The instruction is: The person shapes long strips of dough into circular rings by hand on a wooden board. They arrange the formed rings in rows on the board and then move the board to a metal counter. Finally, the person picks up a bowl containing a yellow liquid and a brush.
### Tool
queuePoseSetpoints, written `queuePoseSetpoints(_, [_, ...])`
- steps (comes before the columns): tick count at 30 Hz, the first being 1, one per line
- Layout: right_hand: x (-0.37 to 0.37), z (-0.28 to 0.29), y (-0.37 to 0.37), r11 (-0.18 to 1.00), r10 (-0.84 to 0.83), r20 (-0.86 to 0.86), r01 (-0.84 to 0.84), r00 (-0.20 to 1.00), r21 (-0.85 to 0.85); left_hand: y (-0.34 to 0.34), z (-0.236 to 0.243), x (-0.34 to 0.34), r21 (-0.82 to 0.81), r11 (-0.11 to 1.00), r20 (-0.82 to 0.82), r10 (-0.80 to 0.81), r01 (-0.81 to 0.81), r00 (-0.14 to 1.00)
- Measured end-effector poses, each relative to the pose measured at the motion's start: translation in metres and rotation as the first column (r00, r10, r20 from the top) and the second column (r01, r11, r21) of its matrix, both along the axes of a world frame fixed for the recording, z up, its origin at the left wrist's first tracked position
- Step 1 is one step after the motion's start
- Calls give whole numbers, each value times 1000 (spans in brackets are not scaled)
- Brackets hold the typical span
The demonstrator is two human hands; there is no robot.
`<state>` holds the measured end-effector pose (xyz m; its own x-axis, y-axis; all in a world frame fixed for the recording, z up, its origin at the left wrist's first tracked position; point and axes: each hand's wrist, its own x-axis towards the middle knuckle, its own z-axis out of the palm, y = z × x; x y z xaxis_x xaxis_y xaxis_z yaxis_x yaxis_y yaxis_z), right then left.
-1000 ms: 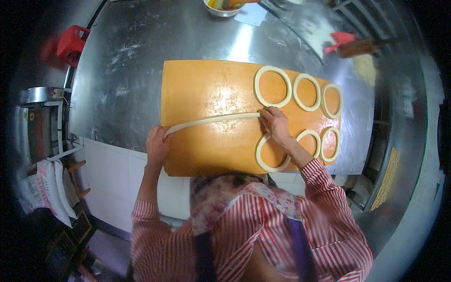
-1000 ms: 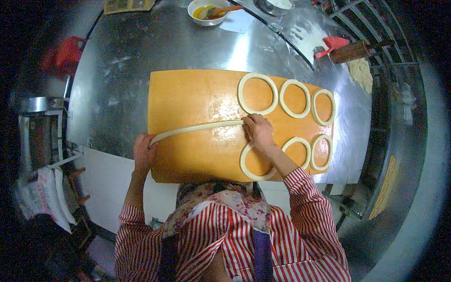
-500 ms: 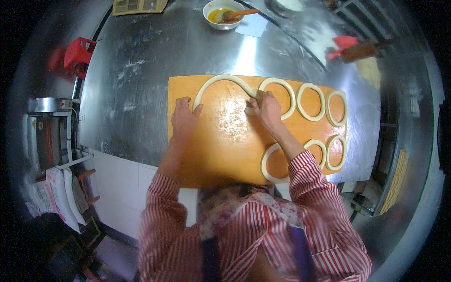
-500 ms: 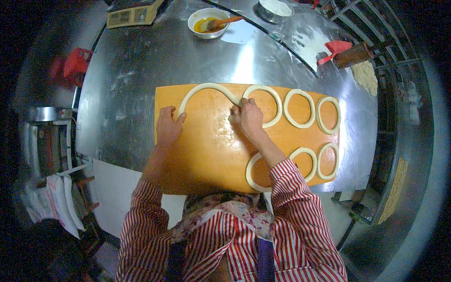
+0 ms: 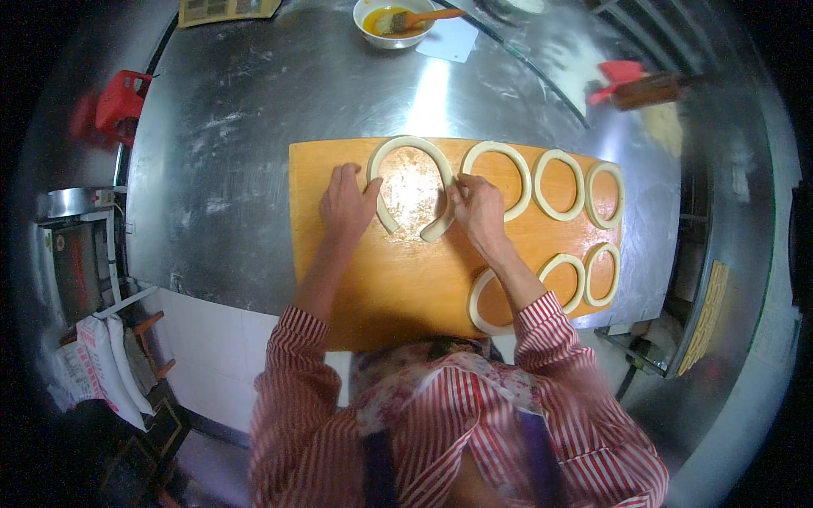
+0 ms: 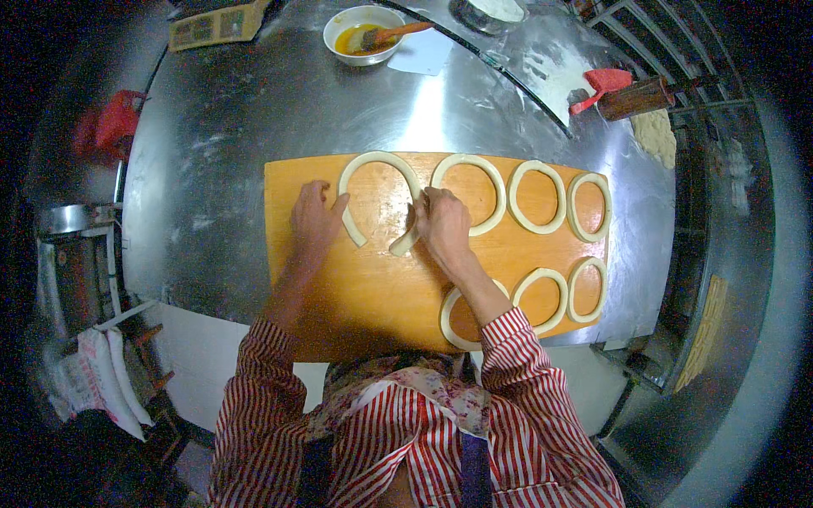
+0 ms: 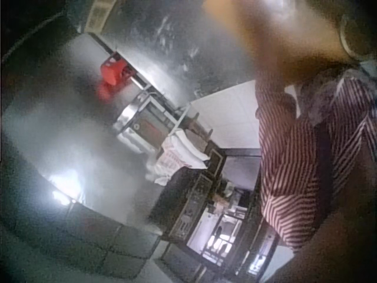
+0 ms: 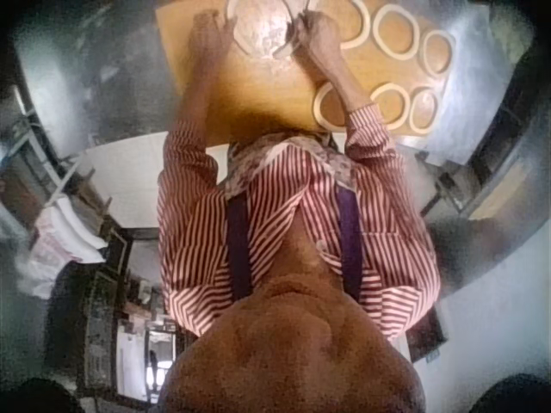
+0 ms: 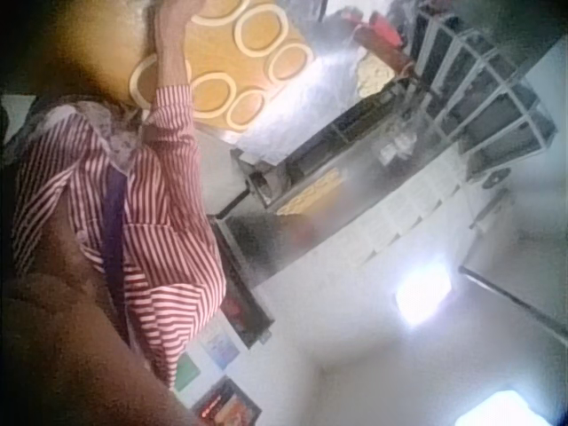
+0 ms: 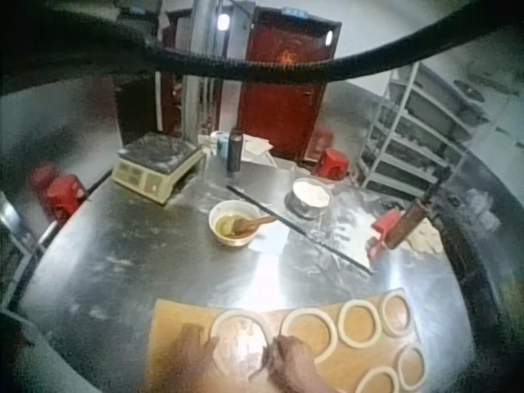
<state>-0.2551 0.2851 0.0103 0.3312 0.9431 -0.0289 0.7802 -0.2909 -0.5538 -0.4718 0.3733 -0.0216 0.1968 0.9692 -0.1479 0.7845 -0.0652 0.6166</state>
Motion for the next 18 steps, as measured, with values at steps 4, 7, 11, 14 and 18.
queuePoseSetpoints(4, [-3, 0, 25, 999, 28, 116, -25, 993, -31, 22, 5, 21, 151, 980, -11, -132, 132, 991])
queuePoseSetpoints(7, [7, -22, 42, 998, 55, 157, -50, 986, -32, 36, -14, 23, 183, 949, -10, -258, 256, 966])
queuePoseSetpoints(11, [11, -21, 40, 994, 8, 86, -17, 996, 107, 29, -3, 14, 209, 951, 65, -244, 226, 968])
queuePoseSetpoints(14, [16, -5, 15, 982, 190, -50, -190, 981, 3, 10, 0, -8, 233, 892, 161, -428, 387, 889])
queuePoseSetpoints(18, [9, 10, -33, 802, 589, -171, -597, 790, 10, -7, 12, -28, 211, 601, 82, -797, 771, 599])
